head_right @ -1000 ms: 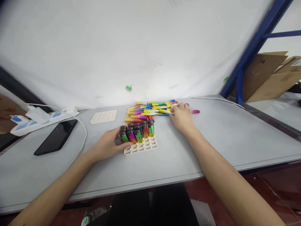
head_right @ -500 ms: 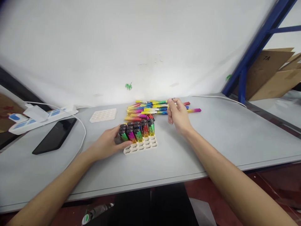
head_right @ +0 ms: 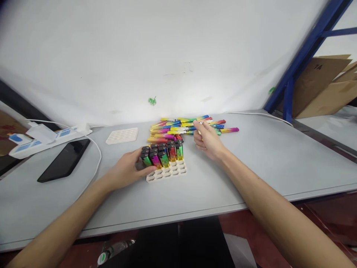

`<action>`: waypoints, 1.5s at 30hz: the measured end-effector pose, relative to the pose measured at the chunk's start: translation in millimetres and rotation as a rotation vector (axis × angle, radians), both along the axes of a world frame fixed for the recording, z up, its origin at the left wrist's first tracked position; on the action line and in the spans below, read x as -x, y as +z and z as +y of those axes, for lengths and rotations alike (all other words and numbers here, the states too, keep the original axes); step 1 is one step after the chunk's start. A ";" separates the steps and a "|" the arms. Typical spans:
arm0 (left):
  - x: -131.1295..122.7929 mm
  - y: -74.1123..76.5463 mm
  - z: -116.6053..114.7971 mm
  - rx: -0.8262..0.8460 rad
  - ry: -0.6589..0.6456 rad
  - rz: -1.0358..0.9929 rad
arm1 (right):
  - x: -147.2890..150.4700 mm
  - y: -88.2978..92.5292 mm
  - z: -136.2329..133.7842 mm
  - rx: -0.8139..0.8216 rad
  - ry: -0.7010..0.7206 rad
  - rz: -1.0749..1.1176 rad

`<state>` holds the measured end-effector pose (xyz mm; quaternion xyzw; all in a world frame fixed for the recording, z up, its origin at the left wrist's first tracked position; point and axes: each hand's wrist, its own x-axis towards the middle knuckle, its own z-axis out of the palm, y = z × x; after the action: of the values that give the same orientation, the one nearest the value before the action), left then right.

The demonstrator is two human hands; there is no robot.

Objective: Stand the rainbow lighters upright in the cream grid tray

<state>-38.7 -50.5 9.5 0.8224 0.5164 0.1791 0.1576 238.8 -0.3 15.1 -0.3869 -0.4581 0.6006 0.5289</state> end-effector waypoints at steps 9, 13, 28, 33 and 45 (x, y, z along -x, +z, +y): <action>-0.7 0.5 -0.2 0.008 0.000 0.005 | 1.6 0.1 0.9 0.108 -0.018 -0.027; -0.7 0.4 0.3 0.021 0.005 0.016 | 0.9 1.5 0.9 0.079 -0.047 -0.032; -1.9 2.1 -0.7 0.015 0.002 -0.006 | 2.6 -4.7 -0.3 0.056 0.107 -0.032; -1.8 1.7 -0.6 0.017 0.007 0.009 | 0.2 -2.7 2.4 0.163 0.047 -0.046; -1.9 1.9 -0.7 0.024 0.009 -0.004 | 2.8 -1.3 1.8 0.135 -0.059 -0.068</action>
<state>-36.8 -51.2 11.4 0.8178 0.5220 0.1751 0.1675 235.9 1.5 13.8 -0.4552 -0.4226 0.6009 0.5031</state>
